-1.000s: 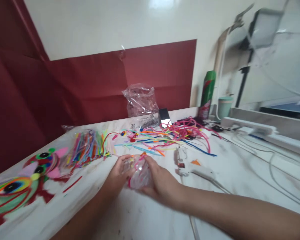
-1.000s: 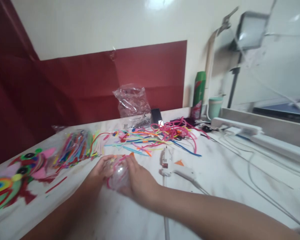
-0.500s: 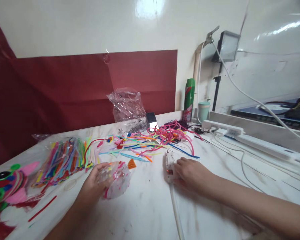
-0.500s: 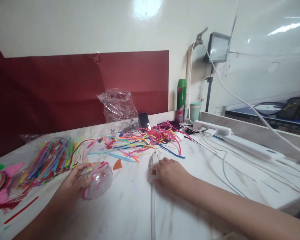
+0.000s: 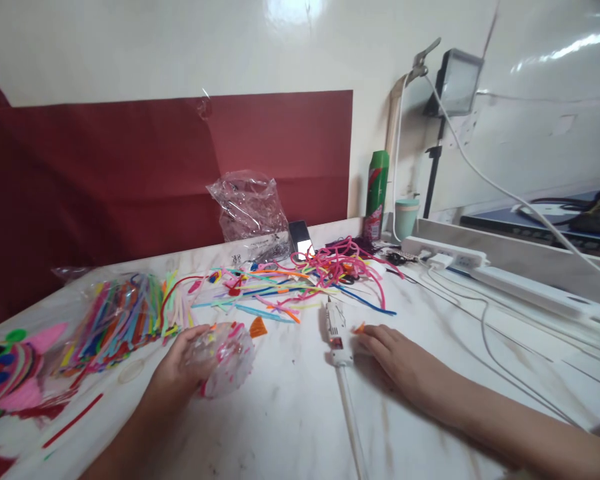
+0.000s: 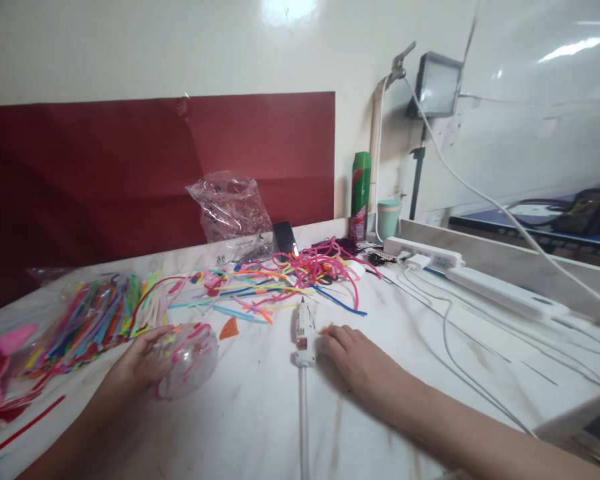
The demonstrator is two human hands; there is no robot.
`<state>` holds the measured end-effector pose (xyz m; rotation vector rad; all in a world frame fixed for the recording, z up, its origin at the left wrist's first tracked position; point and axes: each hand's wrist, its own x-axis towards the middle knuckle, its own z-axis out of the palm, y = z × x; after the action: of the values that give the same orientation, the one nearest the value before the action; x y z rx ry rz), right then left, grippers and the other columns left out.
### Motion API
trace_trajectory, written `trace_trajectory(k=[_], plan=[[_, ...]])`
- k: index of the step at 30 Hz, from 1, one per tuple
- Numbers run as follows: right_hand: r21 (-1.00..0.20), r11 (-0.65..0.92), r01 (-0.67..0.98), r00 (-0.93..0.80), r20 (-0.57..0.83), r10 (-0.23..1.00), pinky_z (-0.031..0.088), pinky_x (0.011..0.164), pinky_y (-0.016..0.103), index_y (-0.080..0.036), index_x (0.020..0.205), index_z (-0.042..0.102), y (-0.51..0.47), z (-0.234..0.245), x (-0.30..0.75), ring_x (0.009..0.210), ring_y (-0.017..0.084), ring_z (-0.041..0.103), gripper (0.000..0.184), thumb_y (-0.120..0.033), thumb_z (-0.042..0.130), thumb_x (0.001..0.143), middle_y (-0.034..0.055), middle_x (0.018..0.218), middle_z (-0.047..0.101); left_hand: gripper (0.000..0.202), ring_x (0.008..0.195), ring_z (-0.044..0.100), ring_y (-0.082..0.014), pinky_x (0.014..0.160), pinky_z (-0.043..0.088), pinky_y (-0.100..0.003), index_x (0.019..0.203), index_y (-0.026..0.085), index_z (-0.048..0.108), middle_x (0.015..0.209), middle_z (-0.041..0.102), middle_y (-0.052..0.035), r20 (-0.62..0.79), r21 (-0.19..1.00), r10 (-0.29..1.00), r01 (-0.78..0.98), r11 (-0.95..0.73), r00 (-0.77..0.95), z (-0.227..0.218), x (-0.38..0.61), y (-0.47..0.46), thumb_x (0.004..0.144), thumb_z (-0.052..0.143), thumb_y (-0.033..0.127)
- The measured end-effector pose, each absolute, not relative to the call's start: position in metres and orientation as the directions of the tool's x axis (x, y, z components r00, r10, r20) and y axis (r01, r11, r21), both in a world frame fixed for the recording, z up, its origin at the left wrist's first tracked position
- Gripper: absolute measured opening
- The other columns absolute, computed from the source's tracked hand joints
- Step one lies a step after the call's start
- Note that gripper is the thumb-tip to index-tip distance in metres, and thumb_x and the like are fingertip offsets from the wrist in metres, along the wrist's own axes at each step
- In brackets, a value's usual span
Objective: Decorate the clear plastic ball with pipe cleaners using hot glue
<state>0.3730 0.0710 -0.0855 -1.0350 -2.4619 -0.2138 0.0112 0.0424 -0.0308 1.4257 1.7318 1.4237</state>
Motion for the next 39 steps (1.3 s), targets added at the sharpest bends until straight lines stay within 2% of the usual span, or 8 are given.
trace_trajectory(k=[3, 6, 10, 17, 22, 26, 30, 39], plan=[[0.008, 0.632, 0.775, -0.529, 0.555, 0.642, 0.051, 0.082, 0.041, -0.018, 0.112, 0.051, 0.086, -0.083, 0.400, 0.099, 0.026, 0.059, 0.033, -0.011, 0.040, 0.082, 0.0163, 0.110, 0.059, 0.057, 0.097, 0.065, -0.0281, 0.073, 0.053, -0.032, 0.102, 0.019, 0.057, 0.108, 0.068, -0.0087, 0.189, 0.928, 0.932, 0.368, -0.067, -0.308, -0.030, 0.008, 0.042, 0.052, 0.071, 0.042], [-0.037, 0.388, 0.921, -0.288, 0.607, 0.741, 0.050, 0.079, 0.044, -0.023, 0.106, 0.052, 0.109, -0.076, 0.436, 0.098, 0.031, 0.059, 0.027, -0.020, 0.041, 0.081, 0.0186, 0.108, 0.057, 0.057, 0.098, 0.064, -0.0283, 0.075, 0.053, -0.032, 0.103, 0.019, 0.057, 0.110, 0.067, -0.0097, 0.172, 0.942, 0.937, 0.330, -0.065, -0.304, -0.028, 0.010, 0.040, 0.053, 0.071, 0.041], [-0.056, 0.277, 0.959, -0.192, 0.588, 0.785, 0.051, 0.067, 0.045, -0.022, 0.097, 0.052, 0.130, -0.079, 0.468, 0.081, 0.035, 0.062, 0.020, -0.022, 0.041, 0.080, 0.0202, 0.090, 0.058, 0.057, 0.098, 0.064, -0.0277, 0.074, 0.053, -0.031, 0.107, 0.018, 0.055, 0.115, 0.065, -0.0107, 0.179, 0.947, 0.928, 0.312, -0.074, -0.325, -0.026, 0.015, 0.038, 0.056, 0.069, 0.041], [-0.054, 0.334, 0.941, -0.257, 0.527, 0.810, 0.049, 0.063, 0.042, -0.023, 0.083, 0.059, 0.136, -0.085, 0.468, 0.072, 0.031, 0.063, 0.016, -0.022, 0.044, 0.080, 0.0152, 0.080, 0.063, 0.064, 0.104, 0.062, -0.0297, 0.078, 0.053, -0.033, 0.107, 0.018, 0.056, 0.116, 0.064, -0.0126, 0.153, 0.945, 0.946, 0.323, -0.056, -0.285, -0.029, 0.008, 0.043, 0.051, 0.074, 0.043], [-0.074, 0.507, 0.859, -0.393, 0.542, 0.743, 0.047, 0.073, 0.044, -0.020, 0.083, 0.065, 0.150, -0.054, 0.419, 0.082, 0.029, 0.061, 0.024, -0.028, 0.043, 0.087, 0.0148, 0.086, 0.066, 0.065, 0.098, 0.064, -0.0290, 0.074, 0.053, -0.034, 0.110, 0.018, 0.055, 0.115, 0.064, -0.0121, 0.159, 0.954, 0.948, 0.290, -0.076, -0.276, -0.034, 0.006, 0.047, 0.053, 0.073, 0.043], [-0.175, 0.664, 0.726, -0.507, 0.517, 0.690, 0.049, 0.078, 0.036, -0.019, 0.095, 0.065, 0.177, -0.051, 0.342, 0.089, 0.020, 0.061, 0.020, -0.025, 0.047, 0.091, 0.0095, 0.097, 0.065, 0.061, 0.099, 0.063, -0.0283, 0.074, 0.052, -0.033, 0.112, 0.017, 0.053, 0.113, 0.065, -0.0114, 0.156, 0.951, 0.954, 0.299, -0.075, -0.255, -0.033, 0.008, 0.043, 0.058, 0.070, 0.040], [-0.342, 0.702, 0.624, -0.512, 0.500, 0.699, 0.051, 0.080, 0.041, -0.019, 0.117, 0.055, 0.213, -0.059, 0.284, 0.096, 0.020, 0.060, 0.031, -0.032, 0.055, 0.089, 0.0072, 0.119, 0.057, 0.062, 0.097, 0.063, -0.0276, 0.076, 0.051, -0.033, 0.110, 0.016, 0.052, 0.110, 0.065, -0.0120, 0.207, 0.953, 0.945, 0.270, -0.136, -0.255, -0.036, 0.009, 0.041, 0.058, 0.069, 0.043], [-0.727, 0.643, 0.241, 0.122, 0.679, 0.723, 0.052, 0.078, 0.041, -0.018, 0.117, 0.054, 0.283, 0.013, 0.292, 0.095, 0.020, 0.061, 0.033, -0.033, 0.056, 0.088, 0.0071, 0.117, 0.058, 0.068, 0.097, 0.062, -0.0288, 0.074, 0.051, -0.034, 0.113, 0.015, 0.053, 0.114, 0.063, -0.0123, 0.209, 0.953, 0.944, 0.271, -0.137, -0.257, -0.045, 0.002, 0.050, 0.054, 0.072, 0.043]])
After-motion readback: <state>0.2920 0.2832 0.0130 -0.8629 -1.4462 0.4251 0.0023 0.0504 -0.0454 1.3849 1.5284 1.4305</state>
